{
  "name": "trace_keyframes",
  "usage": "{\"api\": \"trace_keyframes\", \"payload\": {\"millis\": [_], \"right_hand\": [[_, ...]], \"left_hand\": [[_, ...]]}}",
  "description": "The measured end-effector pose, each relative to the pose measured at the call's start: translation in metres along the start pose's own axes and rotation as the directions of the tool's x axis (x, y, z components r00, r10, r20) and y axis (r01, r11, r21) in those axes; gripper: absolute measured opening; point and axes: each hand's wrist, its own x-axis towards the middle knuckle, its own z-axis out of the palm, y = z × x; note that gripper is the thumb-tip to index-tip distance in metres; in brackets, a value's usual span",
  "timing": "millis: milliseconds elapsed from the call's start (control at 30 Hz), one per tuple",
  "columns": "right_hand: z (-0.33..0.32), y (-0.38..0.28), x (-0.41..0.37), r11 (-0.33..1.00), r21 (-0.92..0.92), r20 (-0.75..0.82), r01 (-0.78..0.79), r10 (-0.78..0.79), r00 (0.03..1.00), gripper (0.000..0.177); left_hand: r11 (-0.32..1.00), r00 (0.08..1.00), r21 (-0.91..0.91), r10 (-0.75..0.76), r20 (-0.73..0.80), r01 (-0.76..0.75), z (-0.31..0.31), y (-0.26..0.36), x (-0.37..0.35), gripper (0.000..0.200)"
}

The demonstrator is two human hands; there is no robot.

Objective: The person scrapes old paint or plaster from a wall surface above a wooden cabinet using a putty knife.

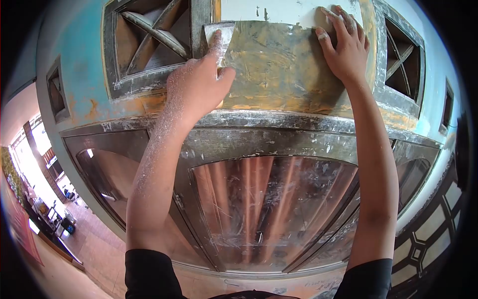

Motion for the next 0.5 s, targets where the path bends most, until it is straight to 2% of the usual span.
{"api": "trace_keyframes", "payload": {"millis": [100,167,267,367,500], "right_hand": [[-0.001,0.000,0.000,1.000,0.008,-0.019,0.017,-0.017,1.000,0.049],[-0.003,-0.002,0.000,0.999,-0.041,0.000,0.001,-0.001,1.000,0.049],[0.000,0.001,0.000,1.000,-0.004,0.008,-0.002,0.002,1.000,0.049],[-0.001,0.000,0.000,1.000,-0.028,0.000,0.007,-0.007,1.000,0.048],[-0.002,-0.001,0.001,1.000,0.003,0.000,-0.005,0.005,1.000,0.048]], "left_hand": [[0.999,1.000,-0.030,0.016,-0.027,-0.017,0.003,0.001,-0.002,0.074],[1.000,1.000,0.010,0.008,0.013,-0.008,-0.001,0.003,0.003,0.074],[0.998,0.999,0.034,0.051,-0.004,-0.050,-0.005,-0.001,0.007,0.074],[0.999,0.999,0.047,-0.003,0.048,0.001,-0.007,0.005,0.001,0.074],[0.997,1.000,0.066,0.025,0.014,-0.026,-0.004,0.002,0.006,0.074]]}}
